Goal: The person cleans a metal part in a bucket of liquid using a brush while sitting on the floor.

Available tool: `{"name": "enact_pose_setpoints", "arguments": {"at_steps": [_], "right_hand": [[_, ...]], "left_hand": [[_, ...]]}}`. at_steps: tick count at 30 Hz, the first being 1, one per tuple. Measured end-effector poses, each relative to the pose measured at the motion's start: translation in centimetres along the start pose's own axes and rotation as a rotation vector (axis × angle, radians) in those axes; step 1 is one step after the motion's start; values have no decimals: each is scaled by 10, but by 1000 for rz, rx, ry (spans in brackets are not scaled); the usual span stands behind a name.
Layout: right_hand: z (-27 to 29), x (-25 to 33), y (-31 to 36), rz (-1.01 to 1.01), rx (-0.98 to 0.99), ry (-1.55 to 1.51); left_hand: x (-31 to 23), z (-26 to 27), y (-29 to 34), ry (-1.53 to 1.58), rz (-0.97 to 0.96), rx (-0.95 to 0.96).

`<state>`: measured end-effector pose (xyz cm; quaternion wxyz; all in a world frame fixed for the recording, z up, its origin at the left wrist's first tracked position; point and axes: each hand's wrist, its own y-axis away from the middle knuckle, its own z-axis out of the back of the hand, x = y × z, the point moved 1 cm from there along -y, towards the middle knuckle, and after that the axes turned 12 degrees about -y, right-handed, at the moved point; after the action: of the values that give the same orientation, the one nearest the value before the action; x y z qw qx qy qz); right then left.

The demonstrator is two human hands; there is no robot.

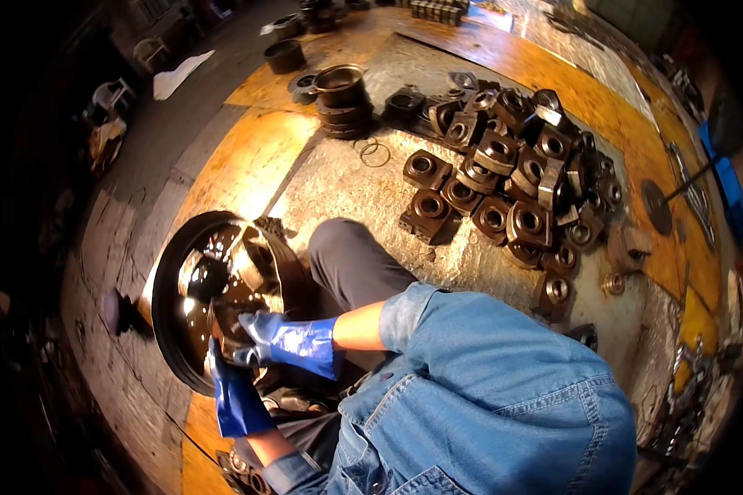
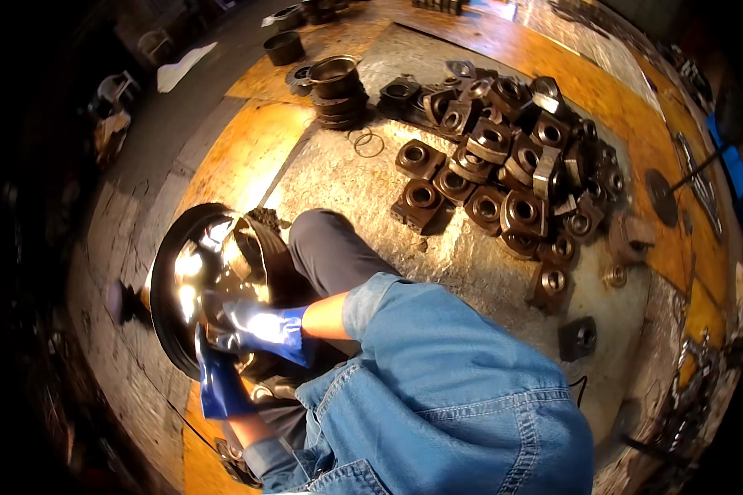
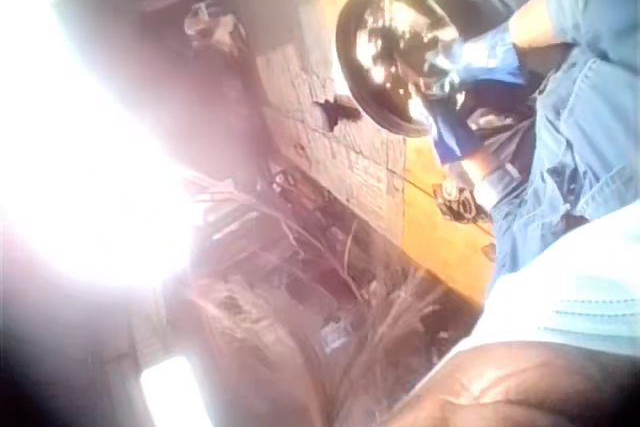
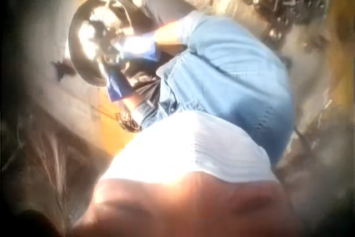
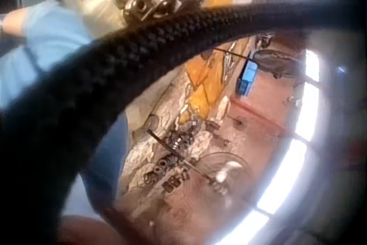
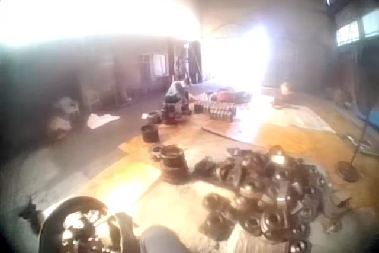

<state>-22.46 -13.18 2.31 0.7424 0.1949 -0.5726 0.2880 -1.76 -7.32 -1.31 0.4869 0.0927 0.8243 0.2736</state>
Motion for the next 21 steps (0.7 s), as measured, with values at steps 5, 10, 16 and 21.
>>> {"name": "enact_pose_setpoints", "arguments": {"at_steps": [5,10,16,21], "right_hand": [[-16,9,-8,46,53,-95],[-20,9,-17,30,73,-131],[10,22,-31,95,178,-345],[28,11,-42,35,212,-635]], "left_hand": [[11,78,3,-449,-260,-277],[9,53,19,43,24,-255],[-5,28,31,29,52,-386],[-25,-10,14,-83,75,-401]]}}
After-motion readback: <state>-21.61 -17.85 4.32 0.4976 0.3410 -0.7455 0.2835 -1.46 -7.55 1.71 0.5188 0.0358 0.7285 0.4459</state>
